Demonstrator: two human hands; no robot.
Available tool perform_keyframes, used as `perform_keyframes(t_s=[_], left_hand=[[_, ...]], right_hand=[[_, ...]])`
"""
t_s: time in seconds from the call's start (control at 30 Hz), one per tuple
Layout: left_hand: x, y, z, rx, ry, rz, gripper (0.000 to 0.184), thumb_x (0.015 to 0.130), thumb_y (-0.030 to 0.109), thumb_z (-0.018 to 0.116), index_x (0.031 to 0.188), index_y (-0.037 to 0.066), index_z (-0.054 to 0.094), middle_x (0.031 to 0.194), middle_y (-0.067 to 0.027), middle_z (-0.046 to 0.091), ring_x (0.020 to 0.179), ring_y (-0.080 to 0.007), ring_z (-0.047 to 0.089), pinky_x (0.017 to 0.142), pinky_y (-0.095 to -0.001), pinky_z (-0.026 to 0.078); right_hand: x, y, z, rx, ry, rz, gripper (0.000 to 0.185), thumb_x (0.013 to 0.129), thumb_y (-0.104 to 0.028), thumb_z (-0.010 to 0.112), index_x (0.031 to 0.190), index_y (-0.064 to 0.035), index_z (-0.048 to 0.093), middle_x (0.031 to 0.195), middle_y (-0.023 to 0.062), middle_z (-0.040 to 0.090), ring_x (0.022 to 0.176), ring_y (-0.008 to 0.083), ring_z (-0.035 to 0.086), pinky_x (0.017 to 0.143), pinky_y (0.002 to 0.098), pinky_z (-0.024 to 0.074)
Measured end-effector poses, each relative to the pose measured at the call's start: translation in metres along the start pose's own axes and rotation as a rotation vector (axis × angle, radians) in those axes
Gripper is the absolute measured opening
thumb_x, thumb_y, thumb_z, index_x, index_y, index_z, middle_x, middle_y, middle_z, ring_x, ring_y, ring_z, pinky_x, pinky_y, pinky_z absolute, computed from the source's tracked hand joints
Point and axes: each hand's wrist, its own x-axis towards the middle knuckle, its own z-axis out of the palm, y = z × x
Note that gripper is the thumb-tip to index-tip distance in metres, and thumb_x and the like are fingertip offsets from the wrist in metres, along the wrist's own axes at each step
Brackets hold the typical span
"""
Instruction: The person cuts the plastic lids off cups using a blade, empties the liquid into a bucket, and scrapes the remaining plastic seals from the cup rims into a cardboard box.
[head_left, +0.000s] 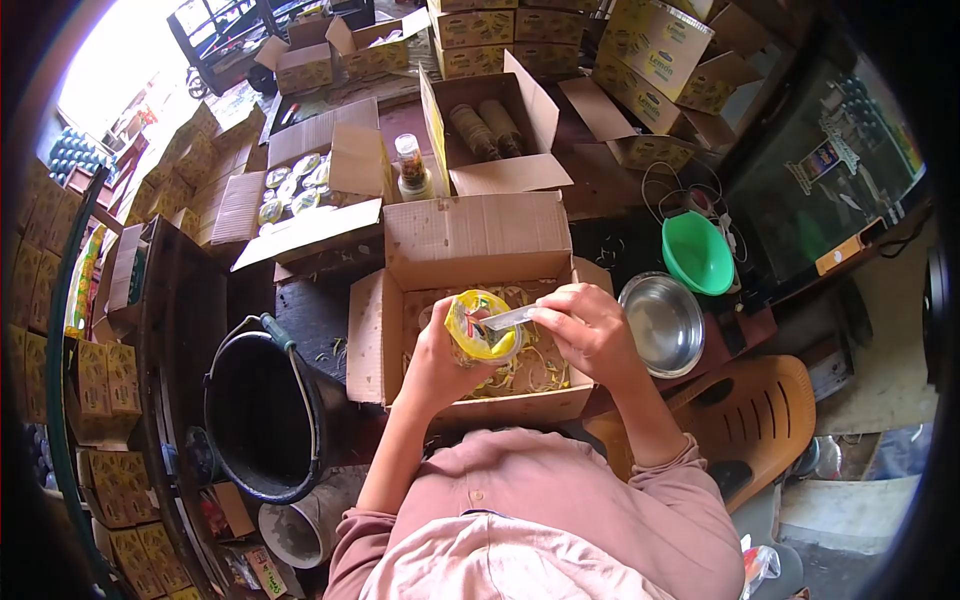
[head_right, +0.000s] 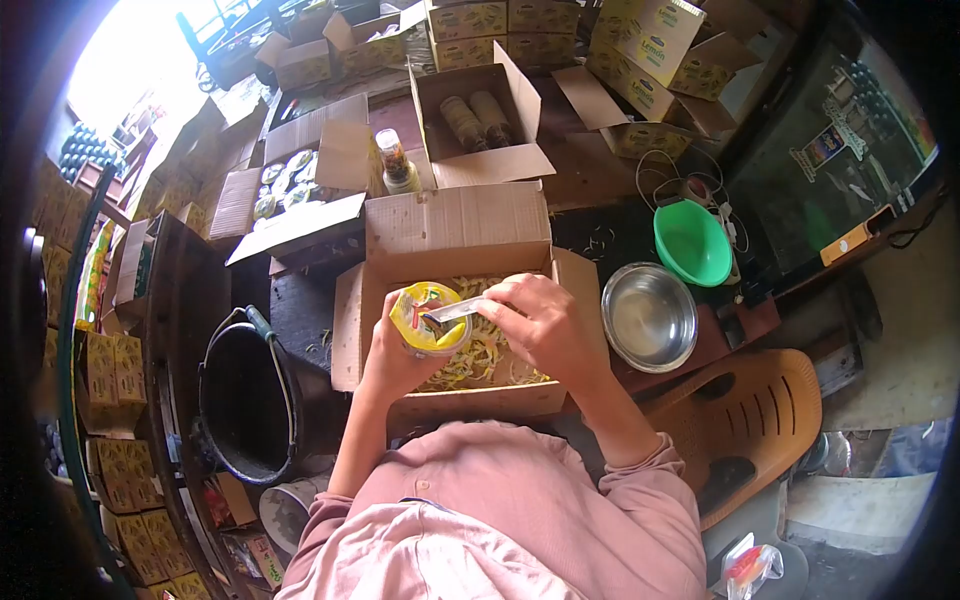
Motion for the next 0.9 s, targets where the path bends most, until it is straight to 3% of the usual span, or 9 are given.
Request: perform_keyframes(t_s=[0.1,0.2,0.4,0.53,0.67,0.9], left_hand=[[0.003,0.002,-0.009,0.189,-0.058,0.213,0.063,0.057,0.010,0.075,0.111,0.000,0.044,0.102,-0.0171,0.053,0.095,-0.0299,0.053,0.085,-0.0368,0.043],[0.003,0.007,-0.015,0.201,-0.104,0.233,0.060,0.057,0.012,0.073,0.110,-0.002,0.046,0.105,-0.0188,0.049,0.099,-0.0322,0.048,0.088,-0.0379,0.040],[0.004,0.006,-0.008,-0.050,0.019,0.062,0.059,0.060,0.013,0.069,0.111,-0.004,0.044,0.097,-0.0160,0.053,0.087,-0.0283,0.054,0.079,-0.0335,0.045],[0.003,-0.011,-0.002,0.079,0.010,0.105,0.054,0.065,0.011,0.062,0.112,-0.004,0.042,0.091,-0.0152,0.055,0.080,-0.0254,0.056,0.071,-0.0327,0.046],[0.009,0.002,0.009,0.123,0.079,0.067,0.052,0.058,0.009,0.074,0.101,0.000,0.046,0.090,-0.0151,0.058,0.081,-0.0258,0.060,0.073,-0.0322,0.048],[0.005,-0.004,0.015,0.082,0.011,0.024,0.045,0.062,0.005,0.072,0.100,0.001,0.049,0.091,-0.0135,0.060,0.082,-0.0229,0.061,0.073,-0.0311,0.048]], right_hand=[[0.009,0.003,0.002,-0.037,-0.025,-0.083,0.022,0.062,-0.002,0.064,0.084,-0.0050,0.063,0.083,0.0048,0.059,0.081,0.0212,0.058,0.071,0.0331,0.0478],[0.011,0.009,0.007,-0.068,-0.002,-0.136,0.020,0.064,-0.005,0.063,0.084,-0.0045,0.063,0.084,0.0043,0.059,0.081,0.0199,0.058,0.072,0.0330,0.0479],[0.006,0.012,0.014,-0.091,0.014,-0.096,0.020,0.063,-0.007,0.063,0.083,-0.0057,0.064,0.083,0.0031,0.059,0.081,0.0187,0.057,0.074,0.0320,0.0475],[0.004,0.013,0.018,-0.074,-0.013,-0.104,0.019,0.063,-0.006,0.063,0.082,-0.0070,0.064,0.080,0.0023,0.058,0.079,0.0183,0.057,0.072,0.0313,0.0480],[-0.005,0.017,0.023,-0.065,-0.048,-0.105,0.016,0.065,-0.007,0.061,0.081,-0.0040,0.063,0.074,0.0042,0.055,0.074,0.0187,0.055,0.068,0.0299,0.0478],[-0.016,0.017,0.018,-0.079,-0.082,-0.125,0.018,0.065,-0.009,0.060,0.082,-0.0038,0.062,0.073,0.0048,0.056,0.073,0.0185,0.056,0.066,0.0292,0.0485]])
